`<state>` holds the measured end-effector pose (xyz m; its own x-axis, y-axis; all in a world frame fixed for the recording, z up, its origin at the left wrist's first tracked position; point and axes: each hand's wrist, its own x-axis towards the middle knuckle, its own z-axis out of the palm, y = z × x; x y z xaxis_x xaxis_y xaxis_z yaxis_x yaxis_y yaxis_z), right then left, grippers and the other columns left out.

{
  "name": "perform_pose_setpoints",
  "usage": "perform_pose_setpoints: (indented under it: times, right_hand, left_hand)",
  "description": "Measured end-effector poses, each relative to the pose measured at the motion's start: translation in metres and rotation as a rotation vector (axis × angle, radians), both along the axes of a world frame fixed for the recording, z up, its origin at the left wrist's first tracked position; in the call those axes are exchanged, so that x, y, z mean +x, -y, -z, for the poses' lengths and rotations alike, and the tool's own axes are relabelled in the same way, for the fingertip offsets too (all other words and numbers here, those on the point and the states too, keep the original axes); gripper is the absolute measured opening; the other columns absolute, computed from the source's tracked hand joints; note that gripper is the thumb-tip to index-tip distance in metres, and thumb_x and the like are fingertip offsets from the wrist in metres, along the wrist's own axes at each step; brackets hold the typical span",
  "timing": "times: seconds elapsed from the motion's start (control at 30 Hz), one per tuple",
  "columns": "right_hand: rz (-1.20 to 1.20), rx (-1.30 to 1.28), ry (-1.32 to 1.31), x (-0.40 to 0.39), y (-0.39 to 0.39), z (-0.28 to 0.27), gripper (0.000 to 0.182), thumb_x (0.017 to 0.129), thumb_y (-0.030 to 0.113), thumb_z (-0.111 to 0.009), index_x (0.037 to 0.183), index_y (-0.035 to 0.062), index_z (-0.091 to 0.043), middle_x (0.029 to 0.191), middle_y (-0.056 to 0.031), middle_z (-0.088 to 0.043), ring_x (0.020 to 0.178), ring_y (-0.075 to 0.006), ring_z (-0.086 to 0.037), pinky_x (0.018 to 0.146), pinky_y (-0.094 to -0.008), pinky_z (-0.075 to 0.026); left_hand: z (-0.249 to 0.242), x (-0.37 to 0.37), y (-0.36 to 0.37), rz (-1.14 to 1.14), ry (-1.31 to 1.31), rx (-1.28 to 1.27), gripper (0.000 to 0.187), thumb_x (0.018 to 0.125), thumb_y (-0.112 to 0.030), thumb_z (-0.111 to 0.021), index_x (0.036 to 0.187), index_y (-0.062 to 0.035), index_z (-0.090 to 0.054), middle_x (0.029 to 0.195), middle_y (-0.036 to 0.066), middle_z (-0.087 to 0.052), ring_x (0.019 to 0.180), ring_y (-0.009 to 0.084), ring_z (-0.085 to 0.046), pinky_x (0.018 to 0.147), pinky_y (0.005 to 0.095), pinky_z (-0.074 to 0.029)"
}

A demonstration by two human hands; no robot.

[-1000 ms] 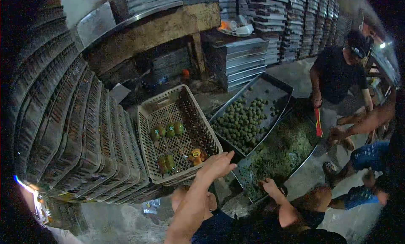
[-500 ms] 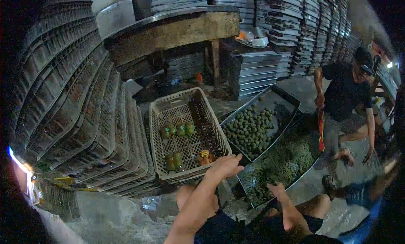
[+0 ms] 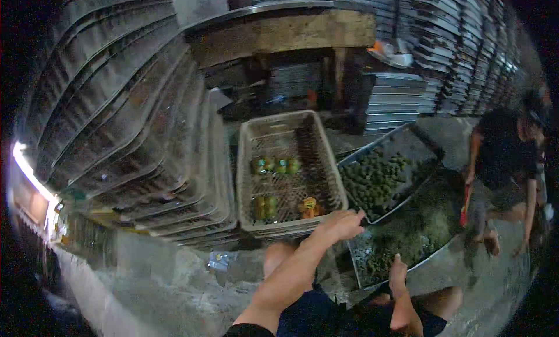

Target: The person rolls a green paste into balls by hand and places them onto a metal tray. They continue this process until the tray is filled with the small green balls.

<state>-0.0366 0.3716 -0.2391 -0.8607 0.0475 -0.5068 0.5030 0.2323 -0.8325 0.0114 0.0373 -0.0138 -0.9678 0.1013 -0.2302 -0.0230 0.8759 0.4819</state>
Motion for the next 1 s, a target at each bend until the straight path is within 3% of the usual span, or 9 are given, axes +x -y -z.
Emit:
perform_pose_setpoints:
  times: [0.1,0.2,0.27,0.4,0.5,0.63,0.77,0.9,1.0]
  right_hand:
    - [-0.118,-0.263,0.078,0.001,0.024,-0.042,0.026,0.095,0.030,-0.057,0.091,0.0051,-0.058,0.073,-0.0047,-0.055,0.056,-0.0161,-0.047,0.050,-0.0338,-0.040]
    - [-0.006,-0.528,0.016,0.003,0.033,-0.052,0.037,0.095,0.025,-0.057,0.126,0.0053,-0.052,0.104,-0.0078,-0.059,0.078,-0.0183,-0.057,0.063,-0.0329,-0.051]
    - [0.097,-0.670,0.171,-0.023,0.012,-0.030,0.046,0.092,0.023,-0.062,0.133,0.0056,-0.048,0.117,-0.0074,-0.056,0.087,-0.0184,-0.058,0.070,-0.0326,-0.051]
    - [0.255,-0.798,0.344,-0.019,0.036,-0.061,0.031,0.092,0.043,-0.058,0.090,0.0137,-0.066,0.083,-0.0047,-0.069,0.041,-0.0127,-0.042,0.037,-0.0267,-0.037]
    - [0.053,-0.139,0.035,-0.006,0.062,-0.080,0.052,0.089,0.050,-0.060,0.056,0.0182,-0.034,0.049,0.0014,-0.030,0.042,-0.0165,-0.030,0.044,-0.0349,-0.027]
    - [-0.106,-0.178,0.111,-0.018,0.070,-0.083,0.033,0.091,0.034,-0.061,0.104,0.0114,-0.041,0.096,-0.0041,-0.043,0.076,-0.0171,-0.046,0.065,-0.0330,-0.041]
    - [-0.339,-0.399,0.068,-0.023,0.039,-0.066,0.055,0.094,0.028,-0.060,0.141,0.0078,-0.039,0.136,-0.0082,-0.048,0.100,-0.0164,-0.055,0.082,-0.0313,-0.049]
    - [-0.003,-0.861,0.196,-0.009,0.029,-0.075,0.033,0.093,0.034,-0.061,0.113,0.0084,-0.056,0.120,-0.0075,-0.055,0.088,-0.0144,-0.060,0.094,-0.0337,-0.047]
    - [0.138,-0.729,0.226,-0.003,0.046,-0.066,0.031,0.092,0.041,-0.060,0.082,0.0118,-0.055,0.074,-0.0020,-0.054,0.052,-0.0102,-0.041,0.042,-0.0274,-0.033]
  left_hand:
    - [0.000,-0.004,-0.006,-0.060,0.047,0.067,0.058,0.084,-0.034,-0.062,0.132,-0.0064,-0.047,0.122,0.021,-0.058,0.114,0.0378,-0.056,0.094,0.0484,-0.046]
    - [0.023,-0.010,-0.008,-0.095,-0.119,0.013,0.027,0.075,-0.026,-0.065,0.082,-0.0002,-0.070,0.086,0.019,-0.068,0.083,0.0351,-0.066,0.073,0.0471,-0.052]
    - [0.027,-0.005,-0.007,-0.152,-0.152,0.042,0.024,0.071,-0.023,-0.067,0.081,-0.0010,-0.070,0.085,0.018,-0.068,0.082,0.0340,-0.066,0.071,0.0460,-0.053]
    - [0.058,-0.037,-0.009,-0.326,-0.001,0.032,0.025,0.069,-0.023,-0.068,0.082,-0.0017,-0.071,0.086,0.017,-0.069,0.084,0.0328,-0.067,0.072,0.0439,-0.053]
    - [0.052,-0.029,-0.007,-0.206,-0.136,0.020,0.027,0.067,-0.023,-0.069,0.084,-0.0025,-0.071,0.087,0.016,-0.070,0.083,0.0328,-0.067,0.070,0.0431,-0.054]
    - [0.044,-0.022,-0.006,-0.194,-0.127,-0.036,0.027,0.068,-0.022,-0.068,0.087,-0.0029,-0.072,0.088,0.016,-0.070,0.084,0.0326,-0.068,0.072,0.0442,-0.054]
    - [0.011,-0.003,-0.004,-0.217,-0.052,0.051,0.027,0.072,-0.020,-0.064,0.092,-0.0032,-0.070,0.090,0.018,-0.069,0.088,0.0353,-0.067,0.076,0.0460,-0.054]
    - [-0.001,-0.002,0.008,-0.172,0.051,0.032,0.053,0.082,-0.043,-0.064,0.121,-0.0088,-0.055,0.108,0.018,-0.065,0.100,0.0387,-0.062,0.083,0.0510,-0.051]
    - [-0.012,-0.001,0.009,-0.073,0.133,0.034,0.055,0.088,-0.036,-0.059,0.134,-0.0091,-0.046,0.121,0.021,-0.059,0.112,0.0360,-0.057,0.093,0.0458,-0.047]
